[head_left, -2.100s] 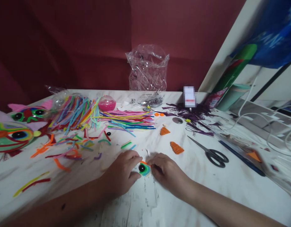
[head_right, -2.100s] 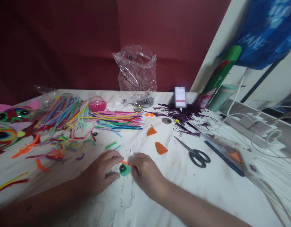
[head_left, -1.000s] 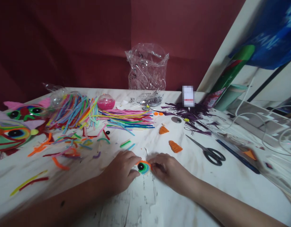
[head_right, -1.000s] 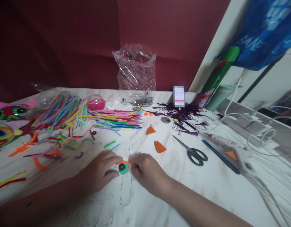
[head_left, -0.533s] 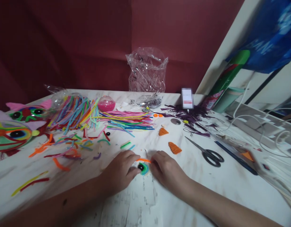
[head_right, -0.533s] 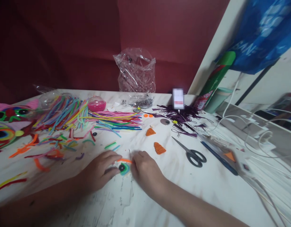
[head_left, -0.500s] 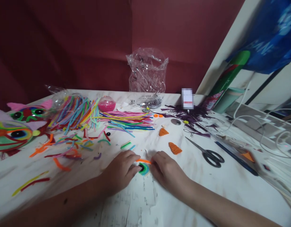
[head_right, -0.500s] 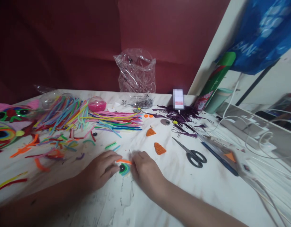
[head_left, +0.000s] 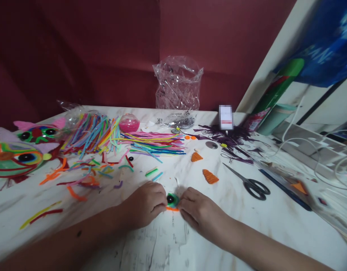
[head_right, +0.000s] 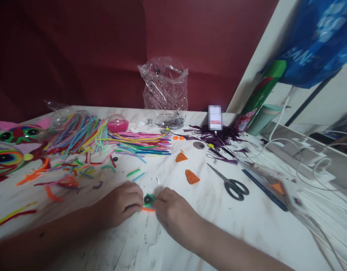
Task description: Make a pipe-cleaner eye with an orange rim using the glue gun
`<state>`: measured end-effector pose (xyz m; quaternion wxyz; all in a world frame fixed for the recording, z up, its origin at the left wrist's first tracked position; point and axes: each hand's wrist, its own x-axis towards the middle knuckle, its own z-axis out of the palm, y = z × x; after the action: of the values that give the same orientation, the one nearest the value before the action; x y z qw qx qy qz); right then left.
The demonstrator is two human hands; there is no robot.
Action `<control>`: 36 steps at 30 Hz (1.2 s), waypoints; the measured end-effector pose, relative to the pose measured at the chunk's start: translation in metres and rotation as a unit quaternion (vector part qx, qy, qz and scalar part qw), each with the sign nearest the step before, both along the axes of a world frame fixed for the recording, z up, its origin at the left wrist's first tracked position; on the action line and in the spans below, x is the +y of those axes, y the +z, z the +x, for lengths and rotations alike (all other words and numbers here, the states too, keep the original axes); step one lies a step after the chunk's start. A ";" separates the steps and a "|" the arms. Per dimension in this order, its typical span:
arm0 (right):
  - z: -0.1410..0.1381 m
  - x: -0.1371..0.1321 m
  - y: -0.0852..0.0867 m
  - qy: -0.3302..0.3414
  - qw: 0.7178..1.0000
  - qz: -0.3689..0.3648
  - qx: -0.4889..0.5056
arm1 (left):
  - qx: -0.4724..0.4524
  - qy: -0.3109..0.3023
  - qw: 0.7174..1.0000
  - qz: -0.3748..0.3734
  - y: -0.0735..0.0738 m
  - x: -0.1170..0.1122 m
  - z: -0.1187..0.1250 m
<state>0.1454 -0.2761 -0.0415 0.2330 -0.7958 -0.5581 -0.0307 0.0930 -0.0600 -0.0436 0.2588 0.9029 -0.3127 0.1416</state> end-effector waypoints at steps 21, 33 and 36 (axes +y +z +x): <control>0.004 0.004 0.001 -0.097 0.987 0.028 0.126 | -0.091 0.024 0.991 0.090 -0.001 -0.013 -0.008; 0.000 0.007 0.000 -0.161 0.976 0.058 0.134 | -0.086 -0.007 0.987 0.133 0.003 -0.013 -0.015; 0.001 0.007 -0.001 -0.153 0.976 0.058 0.141 | -0.079 -0.011 0.989 0.124 0.004 -0.012 -0.015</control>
<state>0.1465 -0.2692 -0.0423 0.3476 -0.8532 -0.3885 0.0145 0.0777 -0.0719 -0.0397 0.1207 0.9104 -0.3572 0.1701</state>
